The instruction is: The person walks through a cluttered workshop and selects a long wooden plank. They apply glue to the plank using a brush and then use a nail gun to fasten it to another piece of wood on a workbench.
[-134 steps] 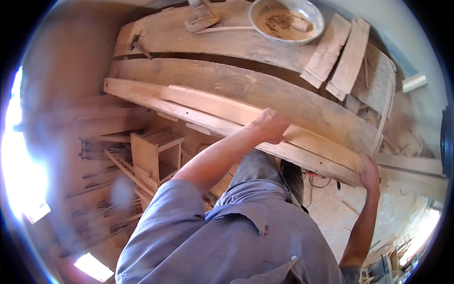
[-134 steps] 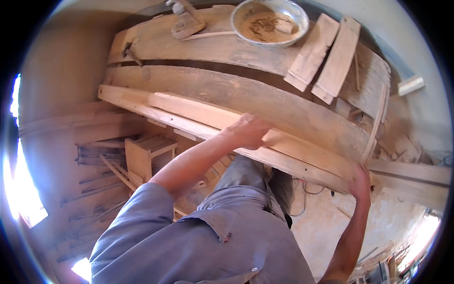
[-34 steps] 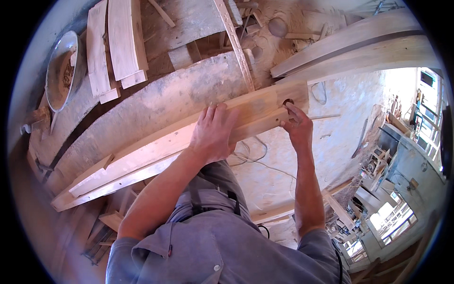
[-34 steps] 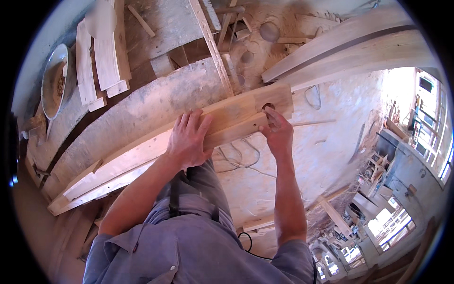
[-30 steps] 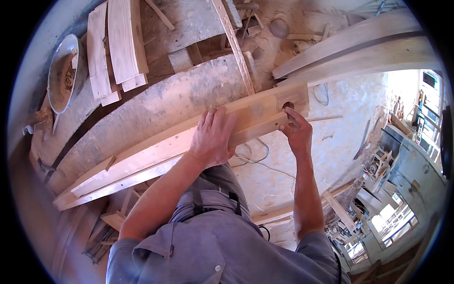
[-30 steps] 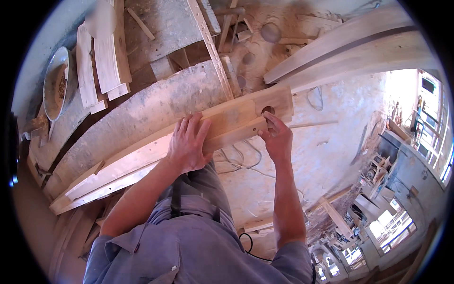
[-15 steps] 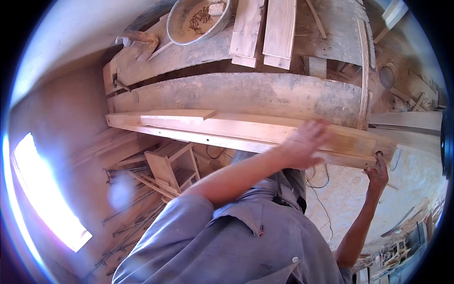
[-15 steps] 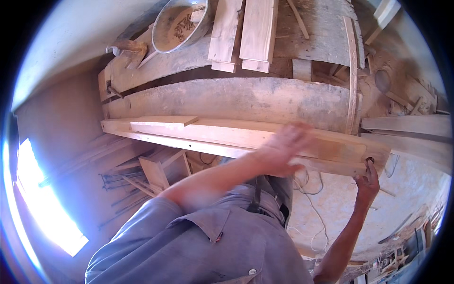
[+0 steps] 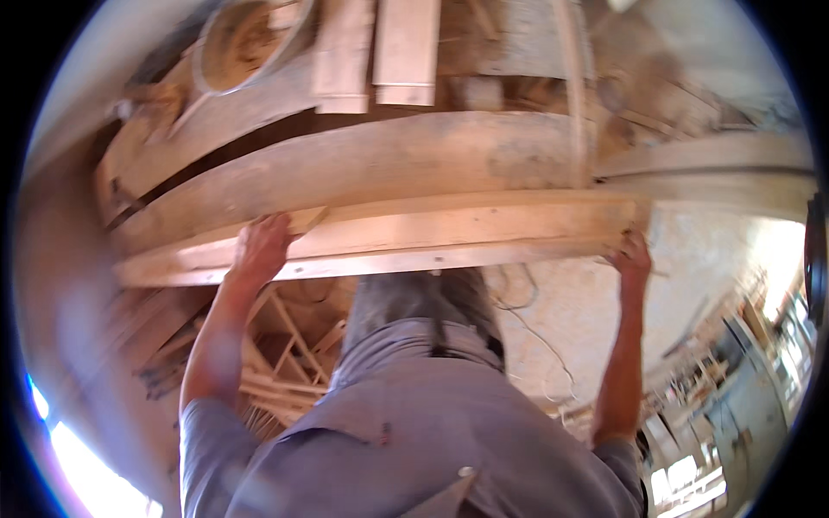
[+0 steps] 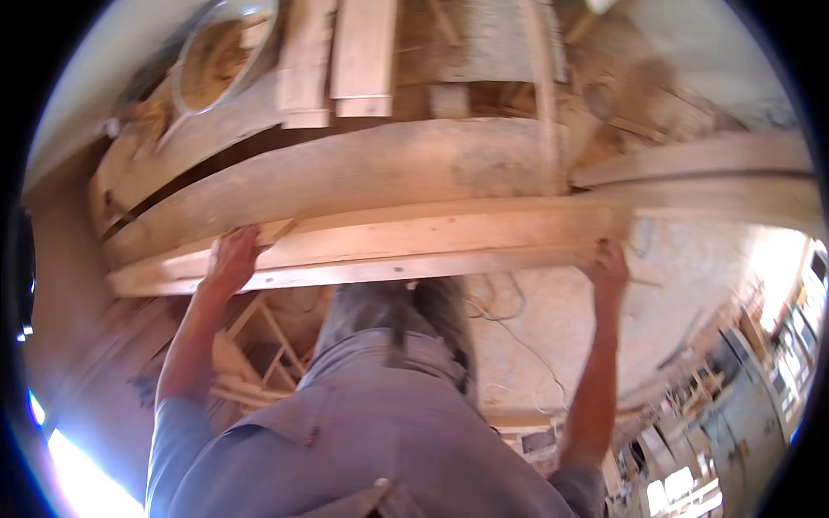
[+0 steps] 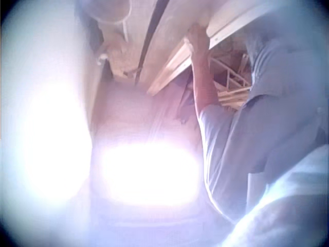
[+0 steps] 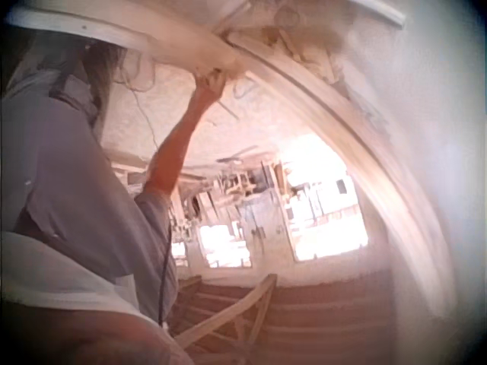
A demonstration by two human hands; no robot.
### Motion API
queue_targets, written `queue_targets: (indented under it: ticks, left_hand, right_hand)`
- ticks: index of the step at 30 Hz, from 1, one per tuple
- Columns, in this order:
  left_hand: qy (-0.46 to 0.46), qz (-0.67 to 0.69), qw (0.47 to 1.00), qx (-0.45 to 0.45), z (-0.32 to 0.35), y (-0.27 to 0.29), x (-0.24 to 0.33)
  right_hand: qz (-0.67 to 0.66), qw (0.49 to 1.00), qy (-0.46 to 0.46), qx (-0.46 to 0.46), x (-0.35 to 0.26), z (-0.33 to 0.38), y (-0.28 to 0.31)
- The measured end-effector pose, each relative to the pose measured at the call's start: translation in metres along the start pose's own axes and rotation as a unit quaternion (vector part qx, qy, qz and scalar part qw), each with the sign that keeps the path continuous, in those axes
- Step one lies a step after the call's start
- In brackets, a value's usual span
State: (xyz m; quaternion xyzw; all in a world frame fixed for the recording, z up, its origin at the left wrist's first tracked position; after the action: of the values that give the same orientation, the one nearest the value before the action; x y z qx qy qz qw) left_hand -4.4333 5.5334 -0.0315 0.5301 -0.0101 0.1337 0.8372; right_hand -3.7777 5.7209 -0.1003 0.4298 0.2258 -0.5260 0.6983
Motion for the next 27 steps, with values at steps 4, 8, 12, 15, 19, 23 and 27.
queue_targets:
  ticks: [4, 8, 12, 15, 19, 23, 27]
  left_hand:
    - [-0.087, 0.077, 0.992, 0.051, -0.029, 0.002, 0.080]
    - [-0.136, 0.116, 0.982, 0.066, -0.058, -0.007, 0.149]
    - [-0.139, 0.136, 0.979, 0.061, -0.070, -0.012, 0.183]
    - [-0.134, 0.131, 0.978, 0.087, -0.071, -0.010, 0.187]
    - [-0.139, 0.136, 0.978, 0.081, -0.071, -0.010, 0.188]
    - [-0.140, 0.130, 0.978, 0.086, -0.071, -0.007, 0.191]
    - [-0.152, 0.126, 0.976, 0.089, -0.067, -0.002, 0.193]
  right_hand:
    - [-0.038, 0.993, 0.109, 0.003, -0.014, 0.014, -0.023]
    - [-0.104, 0.992, 0.053, 0.058, -0.029, 0.033, -0.037]
    - [0.056, 0.987, 0.072, 0.136, -0.039, 0.046, -0.040]
    - [0.050, 0.982, 0.034, 0.181, -0.028, 0.046, -0.039]
    - [-0.033, 0.987, -0.029, 0.155, -0.015, 0.037, -0.036]
    - [-0.039, 0.986, -0.106, 0.123, -0.019, 0.037, -0.033]
    - [0.032, 0.992, -0.077, 0.093, -0.035, 0.040, -0.037]
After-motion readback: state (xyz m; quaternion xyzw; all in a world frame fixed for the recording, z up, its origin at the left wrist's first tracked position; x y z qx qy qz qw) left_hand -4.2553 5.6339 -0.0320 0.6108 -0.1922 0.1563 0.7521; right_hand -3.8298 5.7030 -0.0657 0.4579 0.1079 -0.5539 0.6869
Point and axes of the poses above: each hand's wrist, its own z-axis away from the middle knuckle, its own y-axis out of the back of the hand, x = y × z, the point moved 4 cm from there along -z, towards the middle knuckle, and after that the axes turned 3 degrees about x, right-handed, at the moved point
